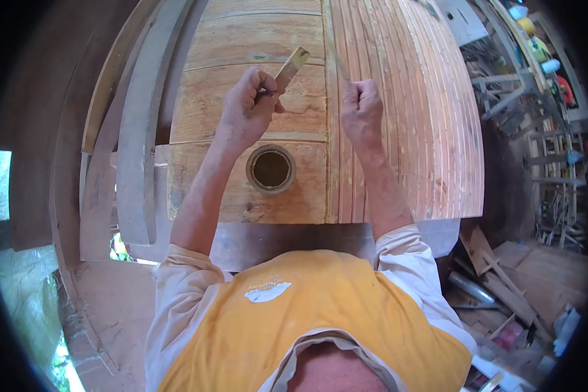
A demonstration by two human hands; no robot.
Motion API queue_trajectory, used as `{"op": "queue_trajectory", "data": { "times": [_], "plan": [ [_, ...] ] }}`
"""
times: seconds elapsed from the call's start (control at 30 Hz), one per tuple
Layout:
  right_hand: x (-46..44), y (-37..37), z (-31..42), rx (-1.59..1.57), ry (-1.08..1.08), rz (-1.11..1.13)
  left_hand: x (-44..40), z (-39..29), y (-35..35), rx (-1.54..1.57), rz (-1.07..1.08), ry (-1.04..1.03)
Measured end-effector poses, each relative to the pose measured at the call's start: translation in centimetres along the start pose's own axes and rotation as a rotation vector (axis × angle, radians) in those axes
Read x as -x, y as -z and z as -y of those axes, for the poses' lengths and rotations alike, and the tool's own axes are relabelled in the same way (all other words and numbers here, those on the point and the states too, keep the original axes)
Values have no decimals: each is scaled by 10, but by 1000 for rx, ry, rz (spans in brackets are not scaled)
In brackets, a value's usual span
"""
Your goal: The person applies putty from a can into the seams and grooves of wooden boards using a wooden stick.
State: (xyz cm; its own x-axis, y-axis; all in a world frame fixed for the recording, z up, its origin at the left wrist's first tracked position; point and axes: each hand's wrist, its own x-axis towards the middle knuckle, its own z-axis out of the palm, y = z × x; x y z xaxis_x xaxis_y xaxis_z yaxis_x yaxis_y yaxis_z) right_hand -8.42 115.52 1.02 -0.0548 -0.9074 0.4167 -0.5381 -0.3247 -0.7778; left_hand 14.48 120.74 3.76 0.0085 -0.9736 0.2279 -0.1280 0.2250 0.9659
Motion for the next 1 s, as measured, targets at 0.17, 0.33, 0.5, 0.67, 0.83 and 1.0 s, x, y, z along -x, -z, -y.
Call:
{"op": "queue_trajectory", "data": {
  "times": [0.17, 0.33, 0.5, 0.67, 0.83, 1.0],
  "plan": [
    [40, 2, 54, -97, 148, 11, 18, -25, 10, 206, -59, 68],
    [48, -1, 88, -119, 235, -43, 36, -59, 27, 356, -21, 133],
    [45, 1, 96, 244, 508, -108, 50, -77, 37, 381, 7, 161],
    [38, 2, 96, 510, 533, -100, 51, -72, 41, 293, 38, 193],
    [30, 1, 87, 194, 299, -152, 46, -71, 42, 361, 24, 204],
    [39, -8, 90, 5, 181, -16, 35, -63, 39, 412, -34, 189]
  ]
}}
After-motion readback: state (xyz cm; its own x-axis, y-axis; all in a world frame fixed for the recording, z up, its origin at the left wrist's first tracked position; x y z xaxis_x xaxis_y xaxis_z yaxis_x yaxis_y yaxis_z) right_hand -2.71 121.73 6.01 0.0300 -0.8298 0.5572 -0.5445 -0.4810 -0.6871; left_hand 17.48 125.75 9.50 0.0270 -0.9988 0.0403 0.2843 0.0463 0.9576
